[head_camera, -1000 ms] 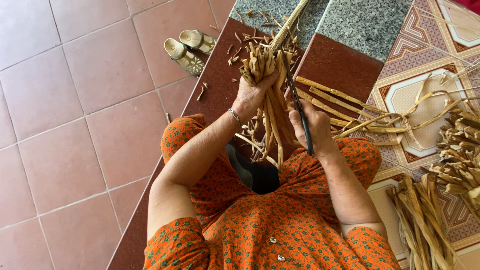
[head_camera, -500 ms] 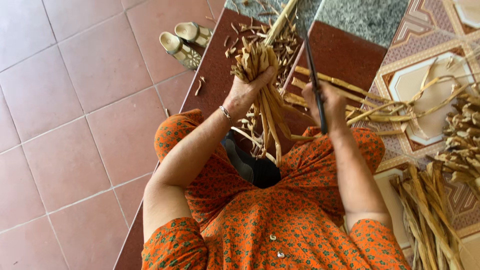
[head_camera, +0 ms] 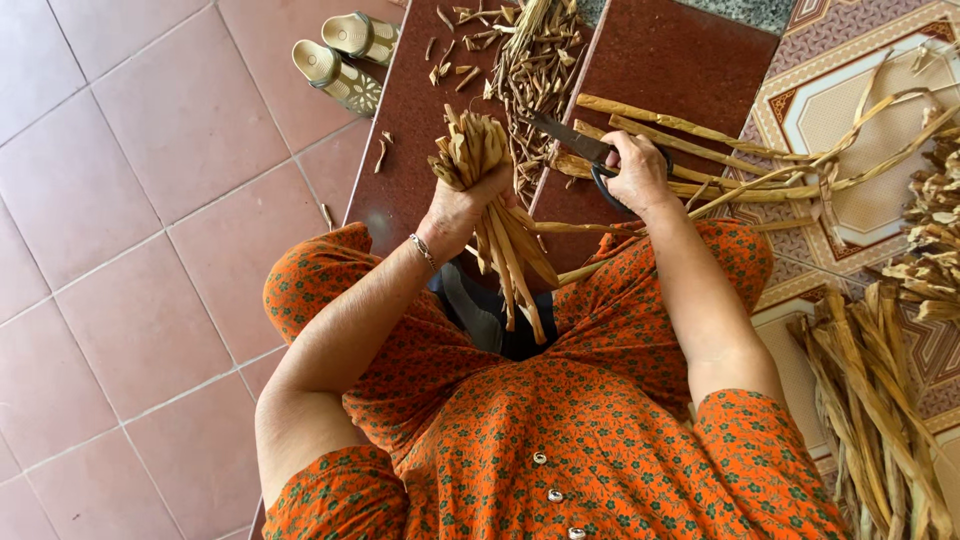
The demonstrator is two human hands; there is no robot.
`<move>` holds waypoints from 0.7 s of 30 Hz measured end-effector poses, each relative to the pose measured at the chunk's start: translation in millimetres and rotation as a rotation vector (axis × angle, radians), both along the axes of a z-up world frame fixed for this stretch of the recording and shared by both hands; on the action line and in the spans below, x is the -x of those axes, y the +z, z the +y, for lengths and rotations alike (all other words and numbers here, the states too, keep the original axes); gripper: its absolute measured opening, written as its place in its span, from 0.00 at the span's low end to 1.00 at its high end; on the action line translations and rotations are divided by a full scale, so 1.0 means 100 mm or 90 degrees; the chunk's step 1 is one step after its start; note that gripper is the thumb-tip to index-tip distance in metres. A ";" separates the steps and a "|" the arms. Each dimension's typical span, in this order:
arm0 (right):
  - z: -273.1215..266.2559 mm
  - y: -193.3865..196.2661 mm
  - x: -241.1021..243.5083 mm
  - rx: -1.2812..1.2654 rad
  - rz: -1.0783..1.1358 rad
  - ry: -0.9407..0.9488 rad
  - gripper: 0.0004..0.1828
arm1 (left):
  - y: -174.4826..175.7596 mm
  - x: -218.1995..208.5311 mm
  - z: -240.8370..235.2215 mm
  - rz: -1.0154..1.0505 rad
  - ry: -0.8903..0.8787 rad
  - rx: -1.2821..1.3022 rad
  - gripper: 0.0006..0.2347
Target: The person sits on the floor and processes dried plant stalks by stripping outer layers by hand and trimming the ends with scissors. The trimmed stalks are gathered into a bundle, and the discarded scraps accumulate on the floor.
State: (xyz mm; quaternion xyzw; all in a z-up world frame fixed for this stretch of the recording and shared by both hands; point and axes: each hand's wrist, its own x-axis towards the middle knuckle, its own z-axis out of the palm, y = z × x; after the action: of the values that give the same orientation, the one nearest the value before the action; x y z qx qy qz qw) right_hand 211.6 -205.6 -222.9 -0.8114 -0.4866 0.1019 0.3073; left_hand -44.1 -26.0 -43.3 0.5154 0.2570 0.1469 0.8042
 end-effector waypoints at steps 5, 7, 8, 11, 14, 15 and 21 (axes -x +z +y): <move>0.04 0.04 -0.01 0.063 0.002 -0.069 0.17 | -0.14 -0.06 -0.01 0.064 0.044 -0.029 0.08; 0.07 0.21 0.00 0.063 0.036 -0.082 0.20 | -0.17 -0.09 -0.01 0.054 0.076 -0.017 0.07; 0.11 0.34 0.00 0.019 0.126 -0.093 0.23 | -0.17 -0.12 0.01 0.038 0.089 -0.008 0.06; 0.12 0.80 0.09 -0.104 0.366 -0.103 0.29 | -0.16 -0.19 0.01 0.046 0.109 -0.021 0.07; 0.22 1.28 0.22 -0.221 0.521 -0.070 0.28 | -0.08 -0.29 0.03 0.037 0.118 -0.055 0.09; 0.26 1.41 0.29 -0.252 0.560 -0.056 0.27 | -0.05 -0.32 0.02 0.027 0.122 -0.066 0.09; 0.43 1.68 0.73 -0.330 0.675 -0.081 0.25 | 0.08 -0.43 -0.03 -0.085 0.150 -0.009 0.14</move>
State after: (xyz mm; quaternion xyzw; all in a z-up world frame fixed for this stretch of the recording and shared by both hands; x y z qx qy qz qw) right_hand 138.6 -162.3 -54.9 -0.5759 -0.2265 0.3525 0.7020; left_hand -0.6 -29.5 -35.4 0.4763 0.2606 0.2765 0.7929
